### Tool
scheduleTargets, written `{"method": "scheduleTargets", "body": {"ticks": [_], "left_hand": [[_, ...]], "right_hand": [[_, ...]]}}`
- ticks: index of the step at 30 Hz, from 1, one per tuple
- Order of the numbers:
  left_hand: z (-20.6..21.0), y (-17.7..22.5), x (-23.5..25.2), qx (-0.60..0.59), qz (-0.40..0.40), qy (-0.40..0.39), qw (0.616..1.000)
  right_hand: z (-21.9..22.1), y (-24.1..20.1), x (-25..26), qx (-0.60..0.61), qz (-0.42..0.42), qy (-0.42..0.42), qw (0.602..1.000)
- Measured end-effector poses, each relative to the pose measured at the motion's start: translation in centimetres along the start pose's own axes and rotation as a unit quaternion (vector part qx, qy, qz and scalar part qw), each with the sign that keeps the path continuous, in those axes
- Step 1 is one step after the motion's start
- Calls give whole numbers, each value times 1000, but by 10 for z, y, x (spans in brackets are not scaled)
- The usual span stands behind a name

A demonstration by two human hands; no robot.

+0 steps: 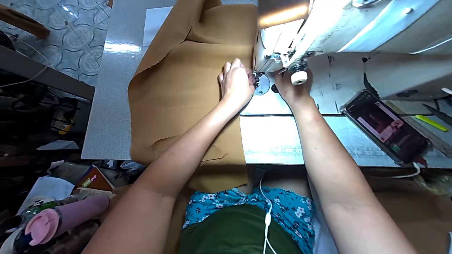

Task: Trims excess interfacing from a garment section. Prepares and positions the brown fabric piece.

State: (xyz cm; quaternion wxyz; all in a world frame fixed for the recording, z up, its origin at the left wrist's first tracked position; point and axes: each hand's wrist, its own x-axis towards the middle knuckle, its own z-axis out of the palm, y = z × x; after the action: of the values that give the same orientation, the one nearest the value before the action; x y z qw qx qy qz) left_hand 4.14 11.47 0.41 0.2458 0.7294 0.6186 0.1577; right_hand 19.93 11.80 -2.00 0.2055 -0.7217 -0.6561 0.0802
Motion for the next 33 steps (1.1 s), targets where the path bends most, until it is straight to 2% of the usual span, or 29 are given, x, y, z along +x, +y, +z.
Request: {"method": "scheduleTargets", "body": {"ticks": [3, 6, 8, 10, 11, 13, 15, 16, 18, 20, 22, 28, 33], "left_hand": [[-6, -8, -1, -10, 32, -11, 999], [-29, -26, -21, 8, 66, 7, 998], [-52, -41, -49, 33, 60, 49, 996], [-73, -62, -83, 43, 48, 99, 993], [-83, -75, -101, 52, 34, 115, 991], [-96, -102, -139, 65, -5, 146, 987], [-98, -129, -167, 86, -29, 165, 982], [-95, -141, -176, 96, -41, 143, 984], [-77, -160, -175, 123, -59, 81, 987], [-62, -168, -152, 151, -60, 60, 985], [-66, -171, -112, 163, -47, 55, 984], [-104, -190, 41, 166, -14, 36, 985], [-127, -200, 140, 150, -12, 41, 988]], "right_hand": [[-3, -1, -2, -26, 0, 32, 999], [-10, -1, -12, -3, 8, 55, 998], [-13, 1, -27, 43, -57, 42, 997], [-7, 13, -39, 54, -157, -24, 986], [-8, 21, -44, 41, -168, -60, 983], [-20, 33, -51, -11, -120, -50, 991], [-37, 20, -64, -41, -68, -14, 997], [-41, 5, -77, -41, -89, -10, 995], [-21, -31, -112, 29, -210, -13, 977], [14, -68, -143, 80, -295, -61, 950], [45, -91, -143, 51, -296, -102, 948], [62, -136, -13, -35, -197, -198, 959], [68, -157, 87, -34, -103, -224, 969]]}}
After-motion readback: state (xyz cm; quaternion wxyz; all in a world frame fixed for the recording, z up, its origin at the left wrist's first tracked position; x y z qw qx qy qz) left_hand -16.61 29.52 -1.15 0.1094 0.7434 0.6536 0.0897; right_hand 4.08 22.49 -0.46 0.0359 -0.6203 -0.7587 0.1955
